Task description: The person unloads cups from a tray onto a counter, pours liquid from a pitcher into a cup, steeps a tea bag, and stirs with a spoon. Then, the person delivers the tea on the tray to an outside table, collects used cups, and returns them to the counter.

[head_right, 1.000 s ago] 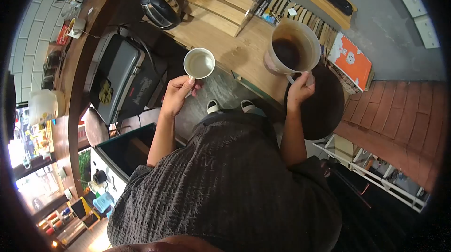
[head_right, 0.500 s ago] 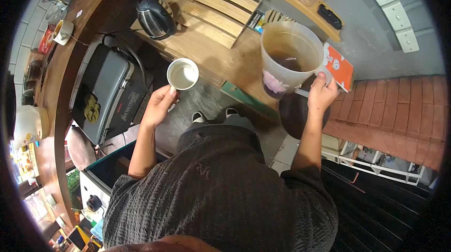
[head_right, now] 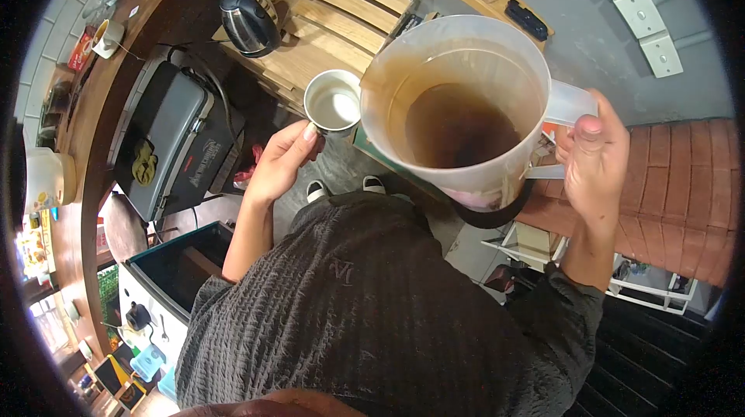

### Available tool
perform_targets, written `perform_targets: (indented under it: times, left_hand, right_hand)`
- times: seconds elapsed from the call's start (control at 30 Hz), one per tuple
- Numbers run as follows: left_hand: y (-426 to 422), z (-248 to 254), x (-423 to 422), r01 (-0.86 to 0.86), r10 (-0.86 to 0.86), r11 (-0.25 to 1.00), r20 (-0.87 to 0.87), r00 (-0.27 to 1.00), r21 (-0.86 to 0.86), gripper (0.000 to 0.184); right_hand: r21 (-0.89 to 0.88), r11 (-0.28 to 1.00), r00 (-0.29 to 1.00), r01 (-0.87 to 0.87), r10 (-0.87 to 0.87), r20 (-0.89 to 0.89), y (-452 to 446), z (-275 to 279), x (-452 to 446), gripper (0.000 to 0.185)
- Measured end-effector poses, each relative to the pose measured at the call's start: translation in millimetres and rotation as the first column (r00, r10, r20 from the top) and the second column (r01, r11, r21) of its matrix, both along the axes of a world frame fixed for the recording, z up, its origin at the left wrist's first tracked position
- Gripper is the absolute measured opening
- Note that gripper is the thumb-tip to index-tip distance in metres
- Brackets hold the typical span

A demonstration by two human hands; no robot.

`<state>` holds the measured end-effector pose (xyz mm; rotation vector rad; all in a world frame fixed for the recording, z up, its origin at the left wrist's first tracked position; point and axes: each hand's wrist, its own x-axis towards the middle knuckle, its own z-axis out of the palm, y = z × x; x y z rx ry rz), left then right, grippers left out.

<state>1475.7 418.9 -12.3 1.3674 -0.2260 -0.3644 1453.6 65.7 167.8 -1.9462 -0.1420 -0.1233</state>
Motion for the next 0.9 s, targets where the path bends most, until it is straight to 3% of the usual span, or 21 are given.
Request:
perform_targets:
  times: [0.07,0.33,0.47,0.57,0.63,0.77,0.9]
  left_hand:
    - [-5.4,4.7,-3.4,0.009,-0.009,1.000,-0.003,1.000,-0.023,0.030]
    - [-11.9,28.5,-17.9,-0.031,0.026,0.994,0.055,0.998,0.107,0.031]
    - [-11.2,32.2,-22.8,-0.066,0.056,0.988,0.077,0.995,0.137,0.031]
    - [-9.5,35.5,-25.1,-0.073,0.063,0.988,0.074,0.995,0.136,0.030]
    - [-9.8,34.1,-26.1,-0.086,0.075,0.988,0.083,0.994,0.131,0.030]
    - [-9.7,28.6,-26.7,-0.098,0.093,0.990,0.051,0.994,0.103,0.030]
    - [-7.0,25.9,-27.2,-0.091,0.090,0.994,0.021,0.996,0.067,0.031]
  right_hand:
    - [0.017,0.998,0.998,0.059,-0.060,0.023,13.1,9.6,-2.0,0.064]
    - [-0.215,0.969,0.992,-0.125,0.116,-0.054,17.2,46.4,-0.5,0.067]
    - [-0.242,0.960,0.988,-0.141,0.123,-0.089,25.0,56.1,-2.1,0.067]
    - [-0.274,0.960,0.999,-0.053,0.051,-0.016,32.2,57.3,-3.0,0.068]
    - [-0.286,0.948,0.989,-0.140,0.124,-0.074,29.9,61.2,-1.7,0.070]
    - [-0.307,0.947,0.996,-0.092,0.089,-0.025,28.3,57.1,-1.2,0.070]
    - [-0.293,0.936,0.981,-0.194,0.177,-0.082,29.3,59.4,4.7,0.071]
